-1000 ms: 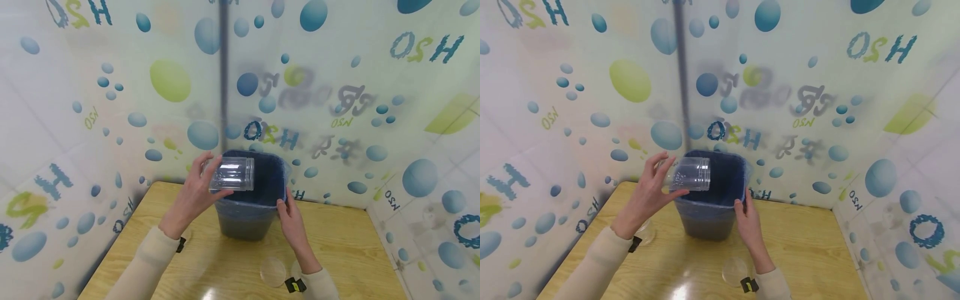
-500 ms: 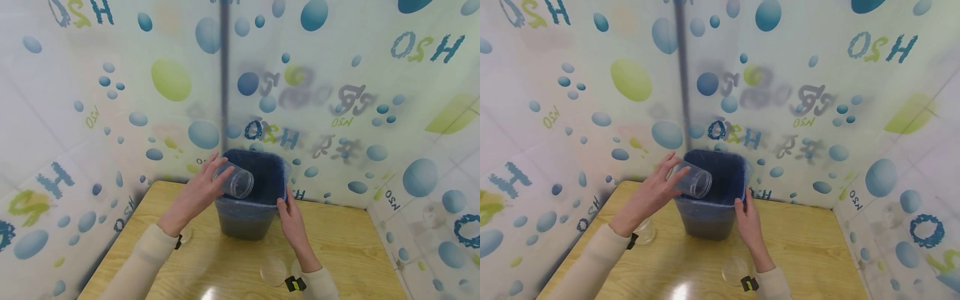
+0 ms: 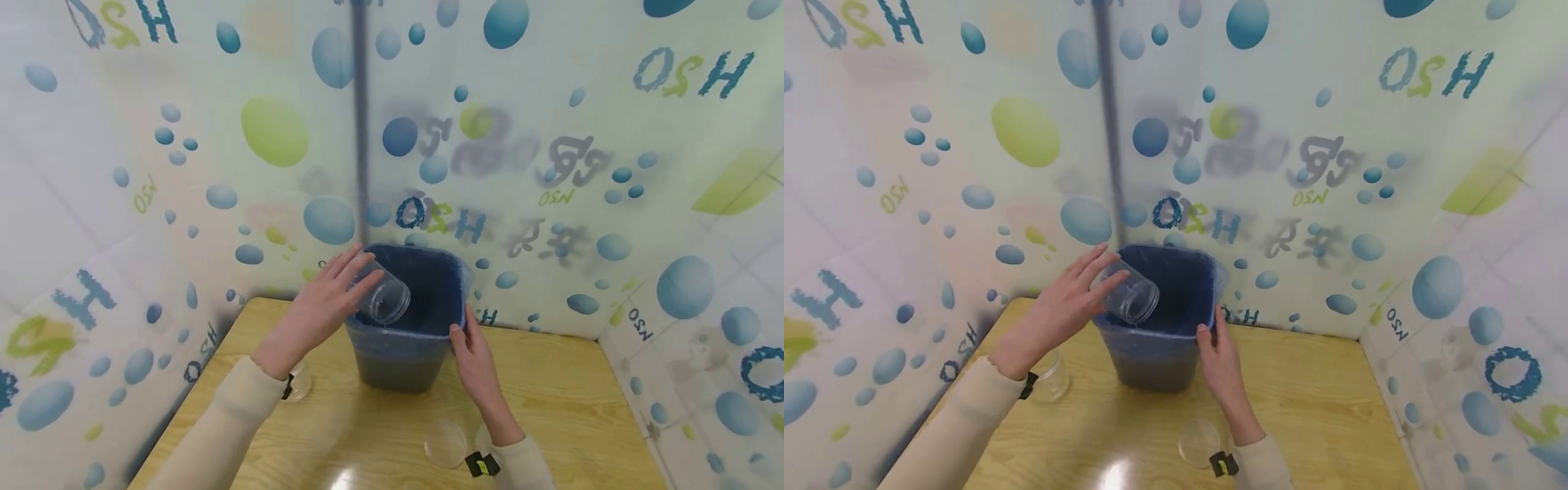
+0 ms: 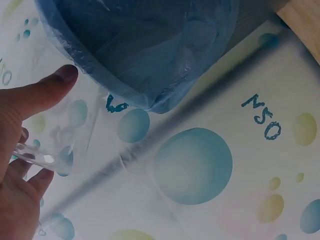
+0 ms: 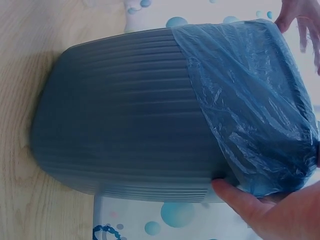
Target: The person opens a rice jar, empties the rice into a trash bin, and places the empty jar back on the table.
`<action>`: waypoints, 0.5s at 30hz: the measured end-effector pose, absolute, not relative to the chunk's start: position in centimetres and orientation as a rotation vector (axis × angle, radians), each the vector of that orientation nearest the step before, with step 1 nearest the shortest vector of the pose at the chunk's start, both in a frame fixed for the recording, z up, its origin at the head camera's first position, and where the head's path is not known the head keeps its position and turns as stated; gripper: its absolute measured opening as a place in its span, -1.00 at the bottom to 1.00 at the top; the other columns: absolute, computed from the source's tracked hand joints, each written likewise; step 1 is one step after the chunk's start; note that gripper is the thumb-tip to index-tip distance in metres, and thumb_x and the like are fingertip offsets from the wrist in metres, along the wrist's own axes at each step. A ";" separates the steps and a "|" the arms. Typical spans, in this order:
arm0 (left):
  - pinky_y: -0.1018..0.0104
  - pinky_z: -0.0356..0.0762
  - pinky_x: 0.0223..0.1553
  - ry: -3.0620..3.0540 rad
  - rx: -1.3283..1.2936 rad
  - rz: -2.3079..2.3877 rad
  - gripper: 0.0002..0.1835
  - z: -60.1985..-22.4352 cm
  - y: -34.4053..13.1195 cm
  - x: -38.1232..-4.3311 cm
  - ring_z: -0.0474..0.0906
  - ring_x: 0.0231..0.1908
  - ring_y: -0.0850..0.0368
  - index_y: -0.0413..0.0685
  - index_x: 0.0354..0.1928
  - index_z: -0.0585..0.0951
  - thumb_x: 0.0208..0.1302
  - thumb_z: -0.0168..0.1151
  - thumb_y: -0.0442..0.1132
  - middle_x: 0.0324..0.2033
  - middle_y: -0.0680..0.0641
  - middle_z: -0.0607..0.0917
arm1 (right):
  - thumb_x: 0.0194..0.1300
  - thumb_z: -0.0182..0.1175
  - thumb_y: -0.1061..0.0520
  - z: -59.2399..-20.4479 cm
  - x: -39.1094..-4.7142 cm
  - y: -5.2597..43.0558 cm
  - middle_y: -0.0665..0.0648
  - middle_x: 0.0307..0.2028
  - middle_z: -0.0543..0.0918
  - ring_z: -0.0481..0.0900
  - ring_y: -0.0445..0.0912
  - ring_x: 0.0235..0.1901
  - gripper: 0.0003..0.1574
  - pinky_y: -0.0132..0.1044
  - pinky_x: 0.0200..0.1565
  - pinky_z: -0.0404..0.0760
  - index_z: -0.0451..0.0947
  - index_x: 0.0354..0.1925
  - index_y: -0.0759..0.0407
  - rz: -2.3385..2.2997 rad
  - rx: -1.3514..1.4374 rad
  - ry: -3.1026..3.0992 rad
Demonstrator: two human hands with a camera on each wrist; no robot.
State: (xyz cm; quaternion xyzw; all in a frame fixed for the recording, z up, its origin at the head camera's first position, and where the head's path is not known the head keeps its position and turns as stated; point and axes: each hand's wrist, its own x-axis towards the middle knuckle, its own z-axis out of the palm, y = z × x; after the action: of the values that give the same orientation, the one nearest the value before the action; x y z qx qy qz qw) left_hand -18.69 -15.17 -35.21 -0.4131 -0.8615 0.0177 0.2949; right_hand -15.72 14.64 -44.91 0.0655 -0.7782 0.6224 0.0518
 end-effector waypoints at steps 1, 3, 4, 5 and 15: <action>-0.11 0.20 0.47 -2.298 -1.083 0.047 -0.08 -35.2 -15.2 -18.7 0.05 0.56 -0.23 -0.09 0.45 0.42 0.00 0.66 -0.36 0.46 -0.26 0.33 | 0.69 -0.10 0.04 -44.9 -15.7 14.6 0.29 0.63 -0.06 0.12 0.19 0.54 -0.20 0.12 0.45 0.21 -0.15 0.65 0.23 1.894 0.200 -2.368; -0.11 0.18 0.49 -2.305 -1.059 0.047 -0.05 -35.2 -15.3 -18.6 0.02 0.57 -0.22 -0.09 0.46 0.41 -0.01 0.67 -0.34 0.46 -0.26 0.32 | 0.69 -0.10 0.03 -44.8 -15.6 14.6 0.31 0.62 -0.04 0.14 0.20 0.53 -0.20 0.14 0.44 0.22 -0.15 0.65 0.24 1.890 0.200 -2.367; -0.10 0.17 0.49 -2.306 -1.064 0.050 -0.05 -35.3 -15.2 -18.6 0.01 0.57 -0.22 -0.09 0.47 0.40 -0.01 0.67 -0.34 0.46 -0.27 0.32 | 0.69 -0.10 0.03 -44.8 -15.6 14.6 0.31 0.62 -0.03 0.14 0.21 0.52 -0.20 0.15 0.44 0.22 -0.15 0.65 0.25 1.891 0.201 -2.364; -0.10 0.16 0.49 -2.308 -1.068 0.052 -0.04 -35.3 -15.2 -18.6 0.00 0.58 -0.22 -0.09 0.47 0.40 -0.01 0.67 -0.33 0.47 -0.26 0.32 | 0.69 -0.10 0.01 -44.8 -15.6 14.6 0.31 0.61 -0.03 0.14 0.20 0.52 -0.20 0.15 0.44 0.23 -0.14 0.65 0.25 1.891 0.196 -2.364; -0.09 0.27 0.44 -2.275 -1.020 -0.068 -0.05 -36.1 -15.8 -18.7 0.07 0.55 -0.23 -0.08 0.44 0.42 -0.03 0.70 -0.26 0.43 -0.29 0.33 | 0.69 -0.10 -0.02 -44.8 -15.7 14.6 0.27 0.63 -0.05 0.10 0.18 0.55 -0.18 0.13 0.45 0.22 -0.15 0.66 0.21 1.881 0.182 -2.383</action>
State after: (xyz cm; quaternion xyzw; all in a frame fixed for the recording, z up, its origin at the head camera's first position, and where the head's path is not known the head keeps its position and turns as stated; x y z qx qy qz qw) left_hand -18.70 -15.79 -36.10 -0.3876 -0.8647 -0.0258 0.3184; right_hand -15.66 14.55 -44.82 0.0599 -0.7826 0.6176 0.0500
